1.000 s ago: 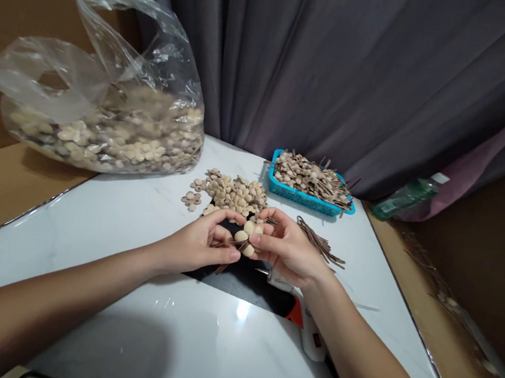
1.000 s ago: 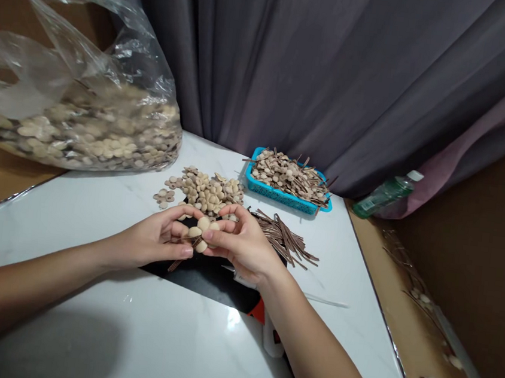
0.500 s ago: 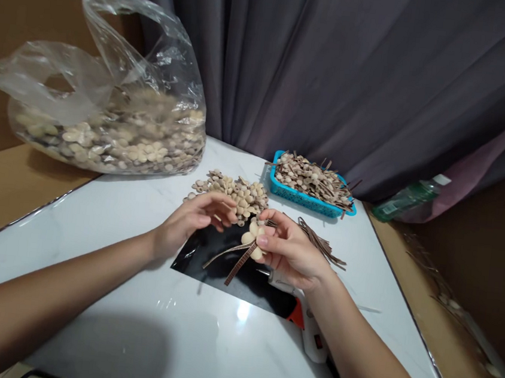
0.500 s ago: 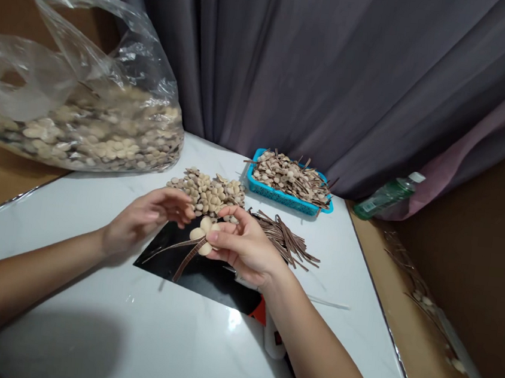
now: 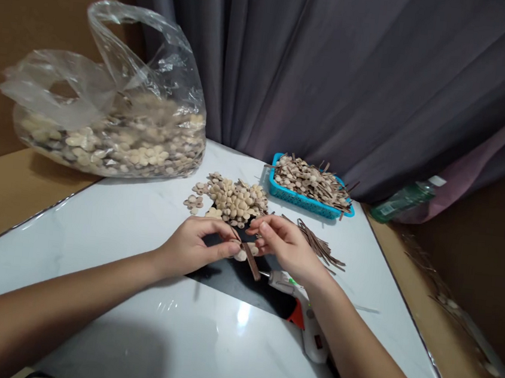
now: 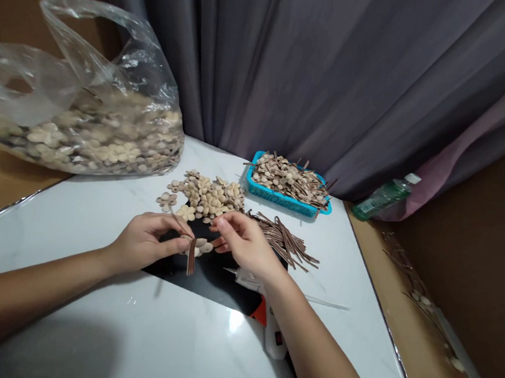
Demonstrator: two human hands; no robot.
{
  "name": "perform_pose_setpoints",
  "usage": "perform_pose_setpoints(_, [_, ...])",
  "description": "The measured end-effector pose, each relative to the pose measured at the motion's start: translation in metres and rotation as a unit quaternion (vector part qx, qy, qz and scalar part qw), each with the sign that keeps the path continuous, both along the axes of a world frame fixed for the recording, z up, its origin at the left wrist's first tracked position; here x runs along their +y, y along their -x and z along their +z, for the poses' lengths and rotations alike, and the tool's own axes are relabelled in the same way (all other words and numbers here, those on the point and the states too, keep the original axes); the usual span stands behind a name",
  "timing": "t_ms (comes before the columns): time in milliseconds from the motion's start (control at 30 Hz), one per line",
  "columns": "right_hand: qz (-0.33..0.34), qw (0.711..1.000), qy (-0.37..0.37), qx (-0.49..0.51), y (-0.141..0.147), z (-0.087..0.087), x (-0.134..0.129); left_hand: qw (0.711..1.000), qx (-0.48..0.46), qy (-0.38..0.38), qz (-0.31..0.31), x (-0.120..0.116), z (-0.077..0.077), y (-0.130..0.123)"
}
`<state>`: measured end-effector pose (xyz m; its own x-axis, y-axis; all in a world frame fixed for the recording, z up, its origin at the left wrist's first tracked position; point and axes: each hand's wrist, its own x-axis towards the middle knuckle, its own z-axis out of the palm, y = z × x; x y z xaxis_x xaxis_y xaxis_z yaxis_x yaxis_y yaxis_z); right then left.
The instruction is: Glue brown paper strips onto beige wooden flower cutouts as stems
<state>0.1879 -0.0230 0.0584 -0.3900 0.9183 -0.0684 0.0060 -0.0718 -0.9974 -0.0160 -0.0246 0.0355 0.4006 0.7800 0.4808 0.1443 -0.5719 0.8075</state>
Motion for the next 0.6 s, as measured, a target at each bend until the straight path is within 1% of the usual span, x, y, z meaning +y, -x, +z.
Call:
perform_pose_setpoints(67, [0.03,0.999,-0.014,0.035,-0.002,0.0,0.001,0.993,-0.015,0.118,0.004,-0.002,-0.002,-0.004])
perform_pose_setpoints(100, [0.05,0.997,-0.012,0.055,-0.003,0.0,0.001,0.987,-0.027,0.161,-0.002,-0.003,-0.003,-0.006])
perform_pose_setpoints(167, [0.067,0.995,-0.011,0.07,-0.002,0.0,-0.001,0.975,-0.053,0.217,-0.017,-0.003,-0.005,-0.009])
perform_pose_setpoints(200, [0.063,0.996,-0.01,0.069,0.0,0.0,-0.001,0.97,-0.063,0.233,-0.018,-0.003,-0.006,-0.01])
perform_pose_setpoints(267, [0.042,0.997,-0.01,0.063,0.003,-0.002,-0.002,0.967,-0.068,0.245,-0.011,-0.003,-0.008,-0.011])
perform_pose_setpoints(333, [0.026,0.997,-0.004,0.069,0.005,-0.004,-0.002,0.968,-0.065,0.243,0.0,-0.003,-0.011,-0.011])
perform_pose_setpoints(467, [0.015,0.993,0.018,0.116,0.009,-0.007,-0.002,0.971,-0.064,0.231,0.007,-0.004,-0.013,-0.01])
perform_pose_setpoints(600, [0.005,0.988,0.015,0.153,0.013,-0.009,-0.006,0.974,-0.074,0.212,0.016,-0.006,-0.013,-0.01])
